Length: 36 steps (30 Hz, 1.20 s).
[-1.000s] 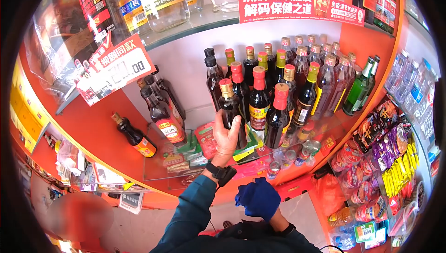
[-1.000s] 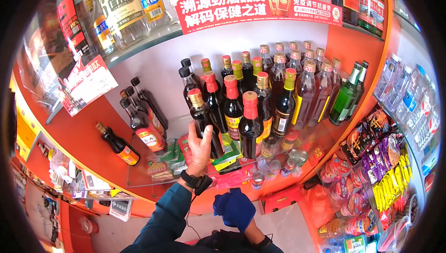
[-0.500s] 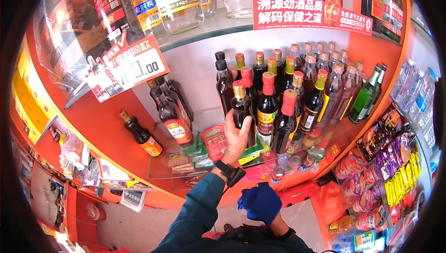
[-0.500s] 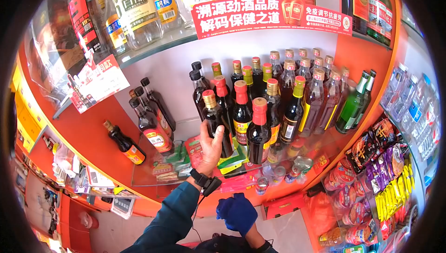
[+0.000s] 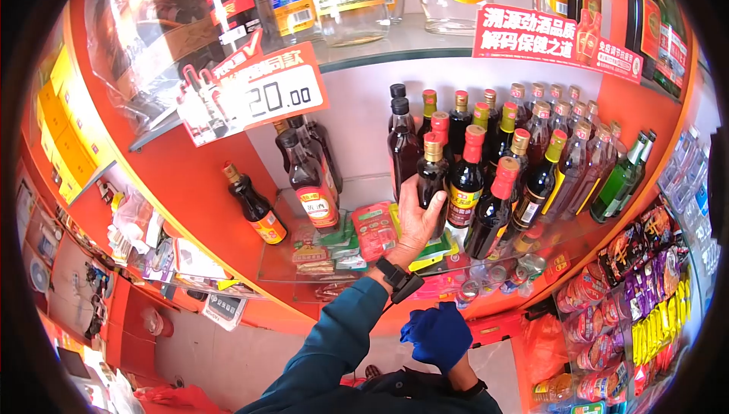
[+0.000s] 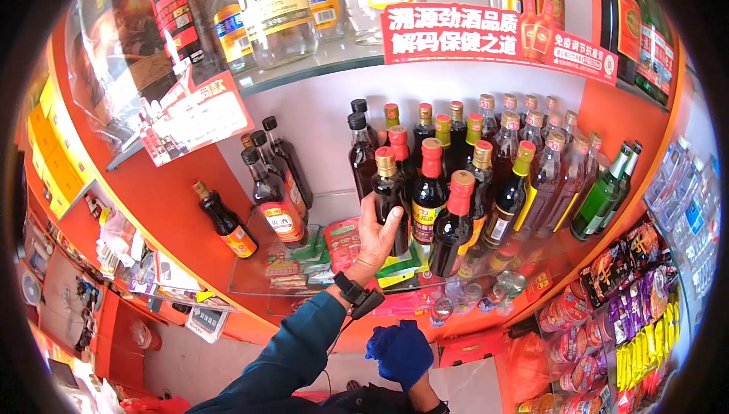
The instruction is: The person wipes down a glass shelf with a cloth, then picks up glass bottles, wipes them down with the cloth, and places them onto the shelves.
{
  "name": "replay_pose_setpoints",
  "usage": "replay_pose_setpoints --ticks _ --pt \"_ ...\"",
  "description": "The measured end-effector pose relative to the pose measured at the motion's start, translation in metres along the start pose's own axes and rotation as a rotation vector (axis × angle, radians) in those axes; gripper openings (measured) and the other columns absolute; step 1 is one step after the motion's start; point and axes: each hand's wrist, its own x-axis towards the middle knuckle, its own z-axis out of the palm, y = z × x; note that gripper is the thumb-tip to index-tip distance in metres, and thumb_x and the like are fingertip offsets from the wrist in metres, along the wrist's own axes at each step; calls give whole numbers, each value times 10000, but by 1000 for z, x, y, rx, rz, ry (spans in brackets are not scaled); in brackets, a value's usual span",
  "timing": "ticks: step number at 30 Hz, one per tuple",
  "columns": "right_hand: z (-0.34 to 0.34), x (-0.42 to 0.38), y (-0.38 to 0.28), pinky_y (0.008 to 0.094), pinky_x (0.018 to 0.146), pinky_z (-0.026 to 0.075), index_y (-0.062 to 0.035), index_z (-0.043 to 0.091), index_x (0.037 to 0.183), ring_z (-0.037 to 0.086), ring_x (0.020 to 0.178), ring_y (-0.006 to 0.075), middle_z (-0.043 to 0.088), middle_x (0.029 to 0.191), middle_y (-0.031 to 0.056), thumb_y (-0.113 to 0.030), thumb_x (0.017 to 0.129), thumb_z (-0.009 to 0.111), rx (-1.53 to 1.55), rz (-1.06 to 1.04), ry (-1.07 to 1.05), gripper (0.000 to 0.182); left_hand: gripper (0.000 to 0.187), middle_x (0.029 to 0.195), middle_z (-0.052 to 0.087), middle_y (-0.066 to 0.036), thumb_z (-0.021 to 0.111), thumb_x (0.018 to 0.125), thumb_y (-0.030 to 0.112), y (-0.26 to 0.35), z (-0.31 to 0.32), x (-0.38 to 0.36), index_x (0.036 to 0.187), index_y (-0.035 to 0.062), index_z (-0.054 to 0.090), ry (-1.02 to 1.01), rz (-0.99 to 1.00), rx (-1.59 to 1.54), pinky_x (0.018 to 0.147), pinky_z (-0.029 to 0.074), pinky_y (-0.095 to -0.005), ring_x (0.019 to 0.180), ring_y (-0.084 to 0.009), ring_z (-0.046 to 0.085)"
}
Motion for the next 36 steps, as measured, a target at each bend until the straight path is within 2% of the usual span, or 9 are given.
replay_pose_setpoints --ticks 8,12,14,15,20,23,26,29,36 --pt "-9 17 -16 390 742 446 -194 631 808 594 722 262 612 761 27 -121 631 676 -28 -28 -143 196 553 1195 546 -166 682 869 253 29 -53 0 1301 -17 468 -24 4 107 963 425 -384 1125 -267 539" --pt "-15 30 -30 384 705 428 -182 612 771 603 698 235 631 752 20 -97 621 665 55 -78 -73 180 438 1133 555 -86 696 834 98 18 -113 -8 1228 17 525 180 113 236 885 465 -341 1040 -198 546" --pt "-14 33 -34 380 707 426 -174 600 751 606 693 224 636 748 10 -84 615 658 90 -58 -49 172 407 1110 539 -78 708 828 99 24 -141 -11 1187 20 535 277 59 293 871 464 -339 995 -186 544" --pt "-12 35 -33 375 717 425 -169 587 724 607 691 217 639 736 -3 -69 614 650 207 -20 -102 162 481 1129 540 -129 772 750 104 11 -153 -11 1167 22 547 355 70 320 898 438 -389 1035 -287 531" --pt "-5 39 -43 349 734 414 -165 557 665 599 675 208 627 699 -32 -36 628 628 621 233 -228 153 714 1188 518 -161 827 702 269 -24 -175 3 1269 10 477 489 -44 455 937 422 -393 1098 -306 512" --pt "0 40 -42 328 722 409 -169 551 652 590 656 215 619 679 -22 -38 644 627 262 -83 -88 151 872 1195 534 -182 861 646 339 -41 -176 10 1322 -5 430 422 -180 380 919 442 -401 1080 -327 539" --pt "2 36 -46 332 711 404 -166 548 651 587 648 223 616 679 -20 -41 630 631 224 -16 -37 152 941 1161 567 -220 879 610 368 -55 -175 17 1325 -23 409 349 -279 409 871 476 -415 1017 -354 584" --pt "-3 37 -50 349 711 403 -167 551 652 588 647 221 619 682 -19 -43 612 640 121 -31 -88 158 922 1131 577 -239 880 605 362 -41 -172 25 1302 -29 419 344 -393 352 864 481 -417 1013 -365 588" --pt "-18 38 -66 354 711 403 -170 565 663 583 652 224 627 711 -22 -66 616 629 99 -42 -87 131 660 924 632 -181 849 644 243 -49 -177 25 1139 -18 500 383 -243 348 727 513 -381 797 -297 632"
